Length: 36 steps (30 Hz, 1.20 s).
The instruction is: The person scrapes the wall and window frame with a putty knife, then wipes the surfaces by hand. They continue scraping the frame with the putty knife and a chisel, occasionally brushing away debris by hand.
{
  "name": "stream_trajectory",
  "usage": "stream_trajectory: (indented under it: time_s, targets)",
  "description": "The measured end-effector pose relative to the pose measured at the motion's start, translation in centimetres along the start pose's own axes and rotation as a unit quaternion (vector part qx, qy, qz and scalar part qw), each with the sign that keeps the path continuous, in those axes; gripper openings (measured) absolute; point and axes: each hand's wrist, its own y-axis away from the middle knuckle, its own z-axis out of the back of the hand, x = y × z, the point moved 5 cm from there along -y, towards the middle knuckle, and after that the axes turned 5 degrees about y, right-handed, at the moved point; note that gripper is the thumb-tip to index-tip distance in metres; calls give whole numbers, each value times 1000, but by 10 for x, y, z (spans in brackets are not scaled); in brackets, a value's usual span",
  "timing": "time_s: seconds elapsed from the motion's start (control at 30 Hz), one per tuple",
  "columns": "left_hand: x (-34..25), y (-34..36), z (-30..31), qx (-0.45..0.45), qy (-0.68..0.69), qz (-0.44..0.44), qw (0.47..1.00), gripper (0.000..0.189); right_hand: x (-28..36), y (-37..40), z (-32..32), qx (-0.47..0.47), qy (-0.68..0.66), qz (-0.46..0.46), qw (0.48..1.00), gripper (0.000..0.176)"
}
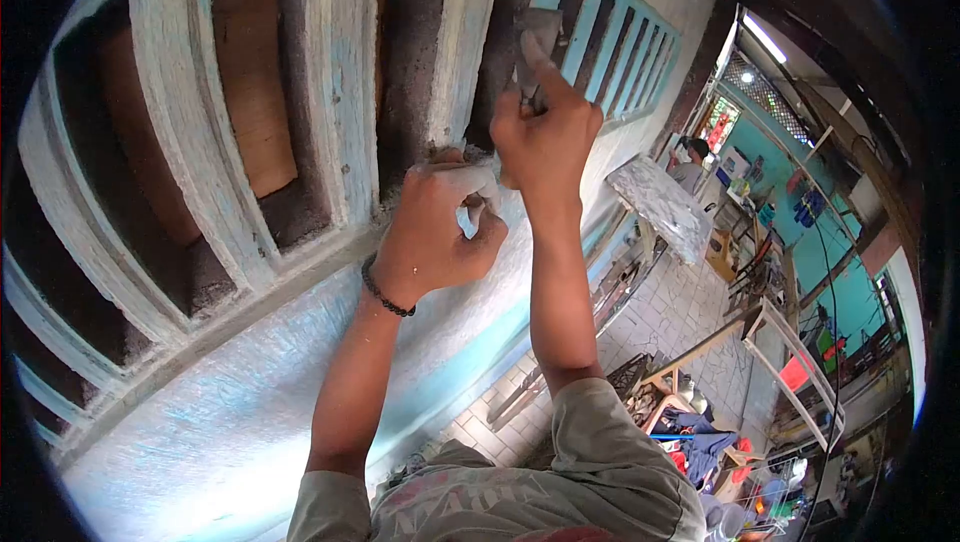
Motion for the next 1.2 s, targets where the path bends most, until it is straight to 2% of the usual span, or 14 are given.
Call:
stream_trajectory:
  time_s: [0.23, 0.43, 0.63, 0.77, 0.83, 0.93, 1.03, 1.13, 1.2]
  targets:
    - [1, 1, -1, 11, -10, 22, 1000, 4, 7, -27, -3, 14, -21, -59, 998, 50]
    - [1, 1, 1, 18, 8, 33, 999, 5, 1, -8, -5, -29, -10, -15, 999, 48]
    - [-1, 1, 0, 23, -30, 7, 999, 3, 6, -39, -4, -54, -10, 33, 998, 51]
    - [0, 2, 1, 46, -27, 2, 999, 3, -3, -30, -2, -26, 1, -5, 1000, 52]
    - [-1, 2, 1, 28, -15, 11, 999, 3, -3, -32, 1, -2, -14, -33, 999, 52]
    - [-2, 1, 0, 20, 6, 23, 1000, 4, -6, -48, -3, -51, 7, 63, 997, 53]
    - [-4, -1, 2, 15, 5, 22, 1000, 4, -3, -39, -5, -80, 92, 101, 987, 53]
    - [-3, 1, 3, 30, -30, -4, 999, 2, -2, -34, -3, 16, -28, -33, 999, 48]
    - [-1, 2, 3, 37, -37, -10, 999, 3, -4, -42, -4, -43, 25, 49, 998, 50]
